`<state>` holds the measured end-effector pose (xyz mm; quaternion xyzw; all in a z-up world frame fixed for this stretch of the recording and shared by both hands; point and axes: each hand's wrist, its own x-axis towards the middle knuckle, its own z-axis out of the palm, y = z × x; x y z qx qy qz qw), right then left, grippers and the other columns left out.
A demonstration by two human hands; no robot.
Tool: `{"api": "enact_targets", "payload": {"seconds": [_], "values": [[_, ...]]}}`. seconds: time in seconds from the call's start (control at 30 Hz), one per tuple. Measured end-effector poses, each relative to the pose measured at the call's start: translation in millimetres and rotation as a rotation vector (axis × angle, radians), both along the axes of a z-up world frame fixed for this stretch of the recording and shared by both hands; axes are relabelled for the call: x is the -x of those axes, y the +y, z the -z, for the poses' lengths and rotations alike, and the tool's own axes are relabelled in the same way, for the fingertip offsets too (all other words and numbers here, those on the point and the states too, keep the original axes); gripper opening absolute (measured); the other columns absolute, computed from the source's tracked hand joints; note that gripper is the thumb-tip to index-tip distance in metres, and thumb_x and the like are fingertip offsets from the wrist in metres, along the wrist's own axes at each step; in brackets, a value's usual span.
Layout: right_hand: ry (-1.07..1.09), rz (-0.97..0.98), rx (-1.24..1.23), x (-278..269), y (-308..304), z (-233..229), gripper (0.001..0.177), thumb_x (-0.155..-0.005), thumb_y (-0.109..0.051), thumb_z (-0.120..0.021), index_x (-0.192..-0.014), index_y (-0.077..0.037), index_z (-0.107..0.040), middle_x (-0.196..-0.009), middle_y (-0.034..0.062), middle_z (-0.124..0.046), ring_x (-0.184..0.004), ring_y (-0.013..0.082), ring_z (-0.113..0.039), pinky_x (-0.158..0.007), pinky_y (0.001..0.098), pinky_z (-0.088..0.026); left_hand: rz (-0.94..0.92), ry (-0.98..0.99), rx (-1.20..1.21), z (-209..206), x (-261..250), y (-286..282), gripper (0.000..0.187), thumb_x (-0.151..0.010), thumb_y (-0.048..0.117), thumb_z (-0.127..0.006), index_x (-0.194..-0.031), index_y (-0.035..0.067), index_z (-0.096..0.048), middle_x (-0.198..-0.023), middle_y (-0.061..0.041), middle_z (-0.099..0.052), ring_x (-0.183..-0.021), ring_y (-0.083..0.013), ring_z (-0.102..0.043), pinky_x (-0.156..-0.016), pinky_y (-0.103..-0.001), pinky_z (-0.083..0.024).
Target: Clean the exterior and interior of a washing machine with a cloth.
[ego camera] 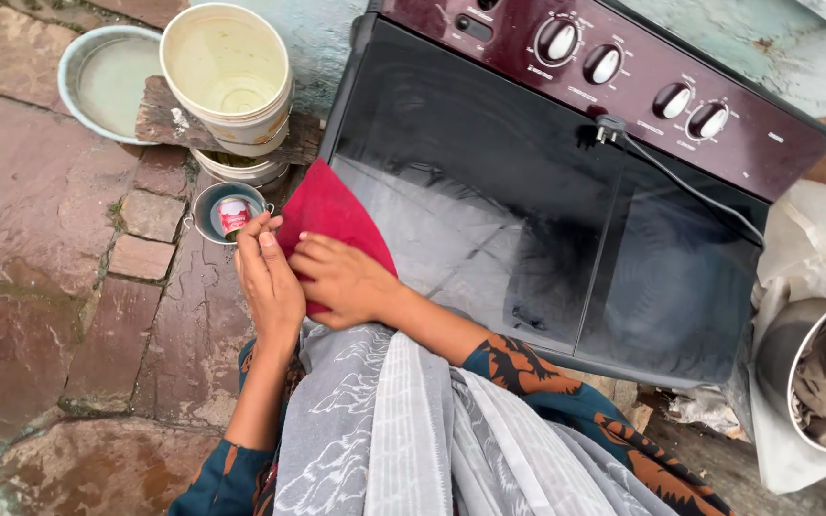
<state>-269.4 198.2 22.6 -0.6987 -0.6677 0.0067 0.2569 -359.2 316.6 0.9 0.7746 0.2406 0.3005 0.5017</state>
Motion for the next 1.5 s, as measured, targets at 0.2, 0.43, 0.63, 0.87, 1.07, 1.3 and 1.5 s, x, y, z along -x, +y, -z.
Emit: {"api": "enact_targets", "payload": {"seconds": [0.2,0.43,0.63,0.87,1.07,1.3,1.5], "values": [[-0.064,-0.1,0.136,24,-94,11,0.04,-0.071,-0.022,-0.074,-0.107,-0.006,-0.068,-0.124,0.0142,-0.063,-0.129,0.028,-0.056,-0.126,0.0488,-0.034,0.083,0.139,0.106,-9,-1,-29,0.034,-0.113,0.024,-0.041,-0.133,0.0,-0.055,-0.127,-0.018,-0.064,-0.121,-0.0318,-0.059,-0.106,-0.043,-0.043],[0.103,0.212,0.109,42,-231,0,0.036,-0.077,-0.022,-0.077,-0.104,-0.004,-0.062,-0.12,0.0111,-0.064,-0.125,0.0279,-0.061,-0.116,0.0445,-0.045,0.151,0.201,-0.258,-31,3,-59,0.045,-0.109,0.022,-0.056,-0.144,-0.005,-0.047,-0.149,-0.025,-0.047,-0.139,-0.0419,-0.044,-0.117,-0.056,-0.03],[0.043,0.672,-0.003,61,-308,10,0.042,-0.069,-0.025,-0.085,-0.099,-0.004,-0.065,-0.109,0.0117,-0.064,-0.112,0.0312,-0.063,-0.097,0.0426,-0.053,0.24,0.254,-0.352,-21,2,-72,0.063,-0.104,0.023,-0.063,-0.151,-0.01,-0.038,-0.162,-0.031,-0.03,-0.148,-0.047,-0.029,-0.122,-0.057,-0.022],[0.476,1.299,-0.416,7,-319,12,0.034,-0.089,-0.028,-0.077,-0.105,0.0,-0.066,-0.101,0.0126,-0.066,-0.094,0.0276,-0.069,-0.085,0.0355,-0.055,0.067,0.366,-0.157,-11,-25,-88,0.071,-0.104,0.025,-0.062,-0.157,-0.008,-0.029,-0.167,-0.031,-0.025,-0.16,-0.0471,-0.019,-0.127,-0.058,-0.015],[0.26,1.318,-0.464,-152,-315,-30,0.04,-0.102,-0.025,-0.063,-0.138,-0.007,-0.059,-0.146,0.0138,-0.057,-0.131,0.037,-0.059,-0.107,0.0416,-0.049,0.071,0.395,-0.286,-3,-28,-98,0.081,-0.102,0.028,-0.067,-0.161,-0.007,-0.024,-0.168,-0.035,-0.013,-0.156,-0.0515,-0.01,-0.122,-0.064,-0.01],[0.257,1.314,-0.022,-225,-352,-41,0.073,-0.076,-0.016,-0.07,-0.144,-0.009,-0.046,-0.147,0.0138,-0.047,-0.119,0.042,-0.055,-0.094,0.0487,-0.047,0.105,0.391,-0.401,-10,-16,-111,0.072,-0.096,0.025,-0.069,-0.155,-0.003,-0.039,-0.167,-0.027,-0.022,-0.158,-0.0471,-0.013,-0.121,-0.067,-0.011],[0.31,1.343,0.135,-163,-379,-49,0.035,-0.08,-0.012,-0.064,-0.114,-0.021,-0.067,-0.11,0.0081,-0.065,-0.104,0.038,-0.064,-0.086,0.0471,-0.051,0.034,0.259,-0.375,-14,-13,-109,0.066,-0.1,0.02,-0.068,-0.154,-0.007,-0.041,-0.165,-0.027,-0.027,-0.156,-0.0466,-0.023,-0.125,-0.063,-0.022]]}}
